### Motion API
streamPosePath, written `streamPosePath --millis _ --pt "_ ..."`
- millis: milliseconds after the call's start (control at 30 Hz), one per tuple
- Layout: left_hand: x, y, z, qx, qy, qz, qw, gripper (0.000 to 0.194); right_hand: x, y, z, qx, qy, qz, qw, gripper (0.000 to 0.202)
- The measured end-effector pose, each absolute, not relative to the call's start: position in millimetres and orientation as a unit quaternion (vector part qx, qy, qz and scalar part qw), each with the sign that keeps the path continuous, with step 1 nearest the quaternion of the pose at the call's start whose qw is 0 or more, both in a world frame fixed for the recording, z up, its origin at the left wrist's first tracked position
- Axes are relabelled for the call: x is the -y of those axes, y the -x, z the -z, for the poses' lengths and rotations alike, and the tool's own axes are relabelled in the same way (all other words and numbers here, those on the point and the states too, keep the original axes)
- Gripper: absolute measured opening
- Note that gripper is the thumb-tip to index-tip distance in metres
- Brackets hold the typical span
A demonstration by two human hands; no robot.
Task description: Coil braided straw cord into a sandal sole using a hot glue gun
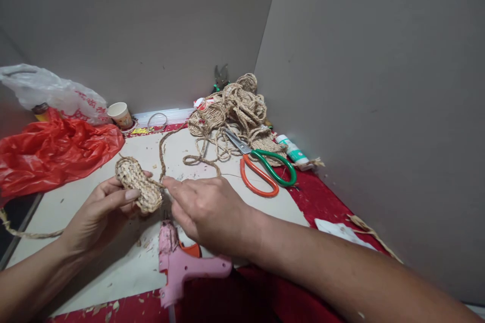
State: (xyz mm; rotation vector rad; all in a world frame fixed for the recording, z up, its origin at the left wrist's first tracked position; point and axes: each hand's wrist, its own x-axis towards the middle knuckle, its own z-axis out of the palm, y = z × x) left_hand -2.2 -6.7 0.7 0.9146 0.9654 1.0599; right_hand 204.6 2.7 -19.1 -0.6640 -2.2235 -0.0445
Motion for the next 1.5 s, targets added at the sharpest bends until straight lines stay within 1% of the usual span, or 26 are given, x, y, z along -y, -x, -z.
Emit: streamPosePath --millis 67,167,267,367,467,567,733,967,1133,1167,1267,1500 --pt "7 2 -1 -0.431 -0.397 -0.469 0.66 0.026 -2 -205 19 0.889 0.258 0.032 0.377 0.028" --pt "9 2 -1 -0.433 -0.397 -0.473 0.657 0.022 2 -204 16 0.894 0.256 0.015 0.368 0.028" --pt "10 3 -1 -0.433 -0.42 -0.477 0.64 0.015 5 -202 11 0.881 0.268 -0.026 0.389 0.023" --pt "11 4 0 -0.445 -0.437 -0.487 0.611 0.015 6 -200 8 0.869 0.277 -0.047 0.407 0.017" --pt "12 2 1 -0.453 -0.439 -0.499 0.594 0.018 7 -198 9 0.861 0.293 -0.021 0.414 0.021" --pt "12 -1 1 -0.459 -0.436 -0.505 0.586 0.018 8 -195 12 0.857 0.318 0.005 0.405 0.016" --pt "13 -2 1 -0.46 -0.432 -0.492 0.6 0.014 9 -193 16 0.858 0.328 -0.021 0.395 0.015" --pt "15 1 -1 -0.451 -0.445 -0.489 0.6 0.021 8 -194 17 0.818 0.322 -0.089 0.468 0.013" --pt "14 4 -7 -0.389 -0.419 -0.467 0.674 0.042 9 -195 9 0.792 0.32 -0.179 0.488 0.014" --pt "13 5 -8 -0.379 -0.421 -0.459 0.684 0.043 9 -195 7 0.788 0.318 -0.191 0.492 0.014" --pt "11 9 -7 -0.368 -0.434 -0.445 0.691 0.036 10 -196 4 0.783 0.31 -0.208 0.497 0.013" --pt "12 14 -1 -0.356 -0.469 -0.455 0.668 0.033 10 -197 4 0.792 0.284 -0.215 0.496 0.014"
